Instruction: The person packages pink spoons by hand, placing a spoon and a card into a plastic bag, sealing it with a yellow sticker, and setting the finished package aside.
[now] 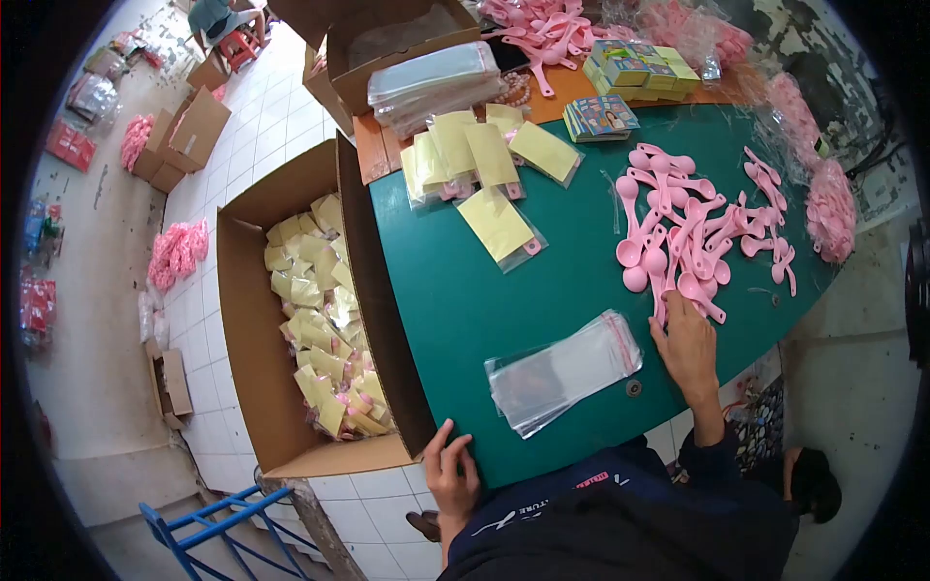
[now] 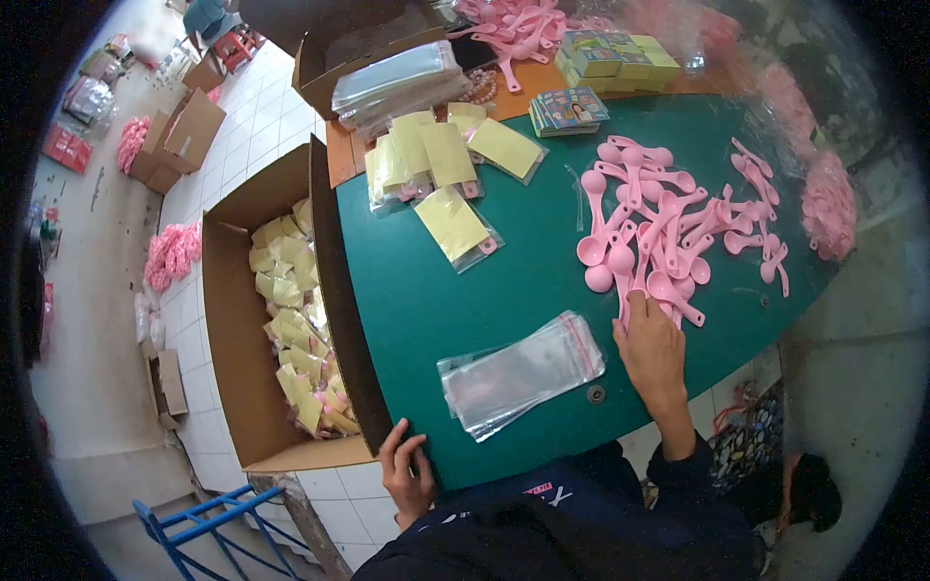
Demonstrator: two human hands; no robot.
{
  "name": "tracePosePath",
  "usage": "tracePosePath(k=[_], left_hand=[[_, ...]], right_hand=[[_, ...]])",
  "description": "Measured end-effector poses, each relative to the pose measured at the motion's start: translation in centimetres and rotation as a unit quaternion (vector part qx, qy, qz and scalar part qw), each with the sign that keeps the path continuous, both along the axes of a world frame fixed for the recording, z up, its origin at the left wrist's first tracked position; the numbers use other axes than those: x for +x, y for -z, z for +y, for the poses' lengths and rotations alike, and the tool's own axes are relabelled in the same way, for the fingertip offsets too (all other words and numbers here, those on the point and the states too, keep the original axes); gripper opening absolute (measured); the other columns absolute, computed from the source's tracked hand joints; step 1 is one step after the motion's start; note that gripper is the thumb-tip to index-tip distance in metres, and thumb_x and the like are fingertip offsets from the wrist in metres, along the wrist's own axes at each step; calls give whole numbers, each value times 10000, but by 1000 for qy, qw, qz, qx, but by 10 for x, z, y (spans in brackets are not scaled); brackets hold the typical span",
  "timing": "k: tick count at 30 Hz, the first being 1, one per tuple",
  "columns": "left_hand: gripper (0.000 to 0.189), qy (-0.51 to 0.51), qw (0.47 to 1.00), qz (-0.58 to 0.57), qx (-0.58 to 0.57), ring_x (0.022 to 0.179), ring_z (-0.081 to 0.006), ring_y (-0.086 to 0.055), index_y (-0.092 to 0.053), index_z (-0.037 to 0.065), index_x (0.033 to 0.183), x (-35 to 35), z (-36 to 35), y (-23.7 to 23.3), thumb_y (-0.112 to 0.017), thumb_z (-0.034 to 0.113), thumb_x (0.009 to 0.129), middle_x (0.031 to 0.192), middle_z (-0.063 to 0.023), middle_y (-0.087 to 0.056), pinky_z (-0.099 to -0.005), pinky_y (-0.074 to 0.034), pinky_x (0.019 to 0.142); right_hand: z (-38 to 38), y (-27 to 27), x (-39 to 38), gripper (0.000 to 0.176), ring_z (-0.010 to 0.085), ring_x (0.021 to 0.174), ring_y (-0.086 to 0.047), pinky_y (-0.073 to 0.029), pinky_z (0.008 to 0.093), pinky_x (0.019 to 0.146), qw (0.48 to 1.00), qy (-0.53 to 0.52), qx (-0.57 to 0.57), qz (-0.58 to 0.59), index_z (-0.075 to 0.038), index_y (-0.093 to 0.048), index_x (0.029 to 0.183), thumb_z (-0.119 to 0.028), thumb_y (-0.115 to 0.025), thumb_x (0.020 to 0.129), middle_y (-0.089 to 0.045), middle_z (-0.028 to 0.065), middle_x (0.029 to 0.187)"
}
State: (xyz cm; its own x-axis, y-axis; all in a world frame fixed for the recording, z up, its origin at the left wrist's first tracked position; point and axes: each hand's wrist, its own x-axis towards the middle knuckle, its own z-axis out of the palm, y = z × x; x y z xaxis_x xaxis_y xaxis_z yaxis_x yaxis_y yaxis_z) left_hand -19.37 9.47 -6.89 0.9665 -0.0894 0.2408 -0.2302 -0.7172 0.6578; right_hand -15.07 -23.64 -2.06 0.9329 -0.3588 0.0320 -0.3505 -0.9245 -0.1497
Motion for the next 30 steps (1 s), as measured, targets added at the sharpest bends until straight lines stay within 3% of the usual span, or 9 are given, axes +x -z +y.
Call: tracePosePath(k=[5, 9, 11, 15, 17, 19, 25, 28, 30], left_hand=[[253, 50, 998, 17, -44, 951, -287, -579, -639, 46, 967, 39, 2, -21, -664, -16, 723, 1071, -134, -585, -359, -489, 786], [285, 206, 978, -39, -7, 966, -283, -563, -614, 51, 993, 92, -58, -39, -707, 92, 727, 1071, -129, -564, -365, -484, 790], [320, 285, 957, -57, -4, 918, -285, -568, -593, 71, 1035, 113, -91, -38, -709, 130, 743, 1026, -125, -559, -377, -486, 782], [344, 290, 953, -19, 86, 828, -278, -558, -574, 80, 1010, 127, -123, -34, -726, 201, 725, 944, -102, -545, -373, -466, 714], [336, 285, 950, -13, 128, 784, -264, -553, -567, 85, 993, 127, -125, -25, -724, 212, 724, 898, -87, -543, -365, -456, 688], [286, 320, 944, 50, 61, 771, -251, -561, -569, 84, 960, 129, -122, -19, -712, 192, 736, 856, -75, -549, -359, -454, 675], [200, 310, 946, 79, -62, 731, -238, -594, -576, 62, 901, 128, -118, -19, -687, 153, 762, 772, -73, -578, -356, -457, 638], [172, 308, 947, 72, -51, 741, -237, -616, -569, 55, 885, 129, -115, -24, -676, 137, 778, 822, -80, -614, -335, -466, 633], [160, 301, 947, 82, -69, 757, -227, -628, -556, 48, 894, 130, -113, -25, -661, 117, 795, 874, -88, -635, -315, -472, 636]], right_hand=[[8, 3, 3, 344, 361, 822, -592, -478, 442, 656, 999, 29, -39, 3, -26, -491, 1068, -137, -641, 780, -568, 183, 933], [-7, 18, 0, 369, 375, 822, -594, -474, 449, 667, 997, 16, -35, -74, -16, -502, 1139, -119, -596, 798, -585, 200, 952], [-17, 14, -4, 310, 347, 807, -597, -468, 427, 673, 992, 56, -1, -109, -20, -524, 1078, -125, -612, 799, -581, 183, 897], [-30, -11, -6, 171, 307, 756, -586, -460, 388, 658, 970, 103, 95, -198, -6, -566, 960, -93, -604, 818, -579, 166, 840], [-31, -25, -9, 107, 252, 705, -562, -456, 327, 622, 963, 69, 118, -233, 8, -578, 928, -60, -582, 845, -577, 134, 844], [-33, -31, -10, 103, 198, 693, -557, -451, 289, 611, 955, 9, 102, -278, 10, -581, 931, -57, -588, 854, -569, 104, 829], [-10, -38, -5, 108, 92, 709, -534, -436, 228, 623, 849, 16, 414, -327, 9, -595, 926, -56, -628, 845, -544, 40, 807], [-6, -29, 0, 123, 123, 671, -556, -450, 243, 620, 877, -21, 397, -268, 9, -595, 925, -41, -641, 823, -569, 61, 779], [-6, -29, 3, 134, 147, 655, -570, -458, 260, 617, 918, -54, 317, -233, 9, -596, 925, -36, -646, 810, -581, 79, 763]])
